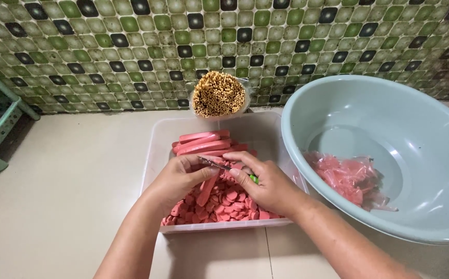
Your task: Removing the plastic casing from individual sausages using a small cutting tool and manual peeling.
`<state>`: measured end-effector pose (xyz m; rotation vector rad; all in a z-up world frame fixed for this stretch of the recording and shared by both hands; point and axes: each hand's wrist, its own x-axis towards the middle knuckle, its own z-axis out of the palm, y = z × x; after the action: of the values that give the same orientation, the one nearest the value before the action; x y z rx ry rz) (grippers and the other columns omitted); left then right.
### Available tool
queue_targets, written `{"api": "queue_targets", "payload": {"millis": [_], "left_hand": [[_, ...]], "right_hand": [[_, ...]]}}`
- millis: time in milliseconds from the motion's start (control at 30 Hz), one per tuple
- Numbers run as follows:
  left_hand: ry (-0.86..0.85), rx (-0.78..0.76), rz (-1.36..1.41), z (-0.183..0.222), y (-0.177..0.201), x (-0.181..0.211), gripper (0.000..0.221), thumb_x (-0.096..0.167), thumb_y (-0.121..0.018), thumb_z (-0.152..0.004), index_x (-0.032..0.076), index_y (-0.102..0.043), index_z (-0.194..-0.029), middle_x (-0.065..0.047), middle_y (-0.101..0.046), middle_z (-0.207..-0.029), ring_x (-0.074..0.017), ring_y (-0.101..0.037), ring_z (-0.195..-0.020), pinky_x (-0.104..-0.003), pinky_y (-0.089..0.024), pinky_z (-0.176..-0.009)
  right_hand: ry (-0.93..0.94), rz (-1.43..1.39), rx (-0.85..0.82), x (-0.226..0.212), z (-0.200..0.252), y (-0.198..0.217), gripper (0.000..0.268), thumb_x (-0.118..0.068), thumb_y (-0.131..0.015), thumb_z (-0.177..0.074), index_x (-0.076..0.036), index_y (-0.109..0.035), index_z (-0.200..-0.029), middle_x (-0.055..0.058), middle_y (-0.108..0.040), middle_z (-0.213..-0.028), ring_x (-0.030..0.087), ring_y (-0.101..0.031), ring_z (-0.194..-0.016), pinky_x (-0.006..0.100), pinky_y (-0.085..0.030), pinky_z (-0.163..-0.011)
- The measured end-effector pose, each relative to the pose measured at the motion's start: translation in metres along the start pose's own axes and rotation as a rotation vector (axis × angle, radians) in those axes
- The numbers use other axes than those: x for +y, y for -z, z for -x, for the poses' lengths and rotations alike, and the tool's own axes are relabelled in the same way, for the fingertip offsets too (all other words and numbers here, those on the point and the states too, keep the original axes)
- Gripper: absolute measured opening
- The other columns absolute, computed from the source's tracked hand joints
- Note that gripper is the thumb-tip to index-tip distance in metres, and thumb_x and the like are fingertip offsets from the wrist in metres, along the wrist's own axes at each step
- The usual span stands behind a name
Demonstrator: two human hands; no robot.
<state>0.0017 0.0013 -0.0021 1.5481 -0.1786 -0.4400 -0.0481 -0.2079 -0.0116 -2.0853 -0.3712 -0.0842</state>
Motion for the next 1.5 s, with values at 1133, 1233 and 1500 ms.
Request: {"api": "queue_targets", "payload": {"millis": [1133, 1233, 1500], "left_hand": [[0.037, 0.086, -0.238, -0.021, 0.007, -0.023, 0.036, 0.025, -0.057, -0.1, 0.001, -0.073, -0.122, -0.014, -0.077, -0.101, -0.0192, -0.067, -0.095, -0.035, -0.055, -0.089], [0.039, 0.09, -0.517, -0.028, 0.011, -0.023, 0.042, 0.04, -0.053, -0.099, 0.014, -0.071, -0.127, -0.005, -0.076, -0.084, -0.0152, -0.07, -0.082, -0.032, -0.058, -0.075], [0.021, 0.1, -0.986, -0.016, -0.006, 0.022, 0.042, 0.04, -0.047, -0.099, 0.026, -0.066, -0.133, -0.006, -0.072, -0.123, -0.0317, -0.064, -0.122, -0.049, -0.051, -0.101]], "right_hand": [[0.07, -0.027, -0.01, -0.018, -0.003, 0.001, 0.037, -0.024, -0.049, -0.103, -0.019, -0.066, -0.135, 0.01, -0.079, -0.115, 0.033, -0.072, -0.111, 0.048, -0.054, -0.096], [-0.027, 0.048, -0.011, -0.008, 0.0, -0.001, 0.035, -0.031, -0.048, -0.102, -0.023, -0.068, -0.13, 0.011, -0.08, -0.077, 0.029, -0.076, -0.085, 0.046, -0.059, -0.086], [-0.01, 0.07, -0.044, 0.028, -0.004, -0.007, 0.033, -0.031, -0.046, -0.104, -0.019, -0.076, -0.111, 0.016, -0.078, -0.08, 0.033, -0.076, -0.079, 0.045, -0.059, -0.079]]}}
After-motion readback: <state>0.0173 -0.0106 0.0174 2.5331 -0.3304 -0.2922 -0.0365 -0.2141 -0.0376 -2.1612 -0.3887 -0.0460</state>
